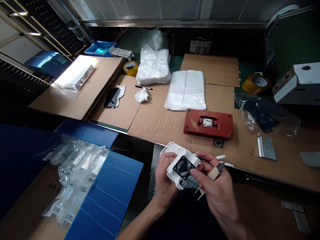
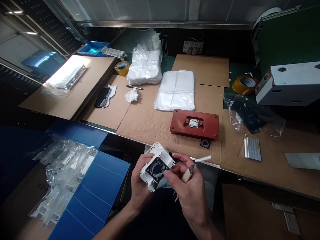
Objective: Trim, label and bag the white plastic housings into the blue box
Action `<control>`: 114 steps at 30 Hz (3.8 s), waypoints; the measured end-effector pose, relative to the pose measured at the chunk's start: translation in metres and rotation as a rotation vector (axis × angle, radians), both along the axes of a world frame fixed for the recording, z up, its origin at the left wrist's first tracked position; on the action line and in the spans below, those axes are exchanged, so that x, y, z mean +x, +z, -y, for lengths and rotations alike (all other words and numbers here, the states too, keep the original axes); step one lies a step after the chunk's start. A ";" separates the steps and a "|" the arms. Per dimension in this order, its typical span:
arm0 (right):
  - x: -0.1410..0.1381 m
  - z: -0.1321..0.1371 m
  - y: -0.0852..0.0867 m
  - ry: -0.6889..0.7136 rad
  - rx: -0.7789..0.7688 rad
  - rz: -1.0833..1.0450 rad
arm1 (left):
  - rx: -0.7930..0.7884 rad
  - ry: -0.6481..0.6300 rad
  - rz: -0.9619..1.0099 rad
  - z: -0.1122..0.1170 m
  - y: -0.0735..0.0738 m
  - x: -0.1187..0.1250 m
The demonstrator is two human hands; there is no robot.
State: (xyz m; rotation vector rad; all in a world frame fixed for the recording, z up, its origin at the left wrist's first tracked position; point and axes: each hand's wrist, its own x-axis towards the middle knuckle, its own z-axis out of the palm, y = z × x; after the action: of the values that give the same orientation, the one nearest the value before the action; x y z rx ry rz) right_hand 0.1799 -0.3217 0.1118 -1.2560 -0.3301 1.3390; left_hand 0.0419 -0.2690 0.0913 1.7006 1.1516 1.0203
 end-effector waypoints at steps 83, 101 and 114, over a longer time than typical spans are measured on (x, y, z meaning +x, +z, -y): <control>0.205 -0.060 0.030 -0.161 0.138 1.231 | -0.748 0.002 0.580 -0.023 -0.016 0.022; 0.150 -0.140 0.093 0.885 0.190 1.959 | -0.671 0.129 0.454 -0.024 -0.017 -0.036; 0.154 -0.143 0.088 0.922 0.215 1.861 | -0.741 -0.014 0.583 -0.039 -0.041 -0.011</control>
State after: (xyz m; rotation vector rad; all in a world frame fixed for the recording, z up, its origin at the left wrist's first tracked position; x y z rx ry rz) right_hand 0.3342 -0.1787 0.1997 -1.8914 -2.4477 0.2735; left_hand 0.0304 -0.2302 0.0498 0.7555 0.9484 0.8446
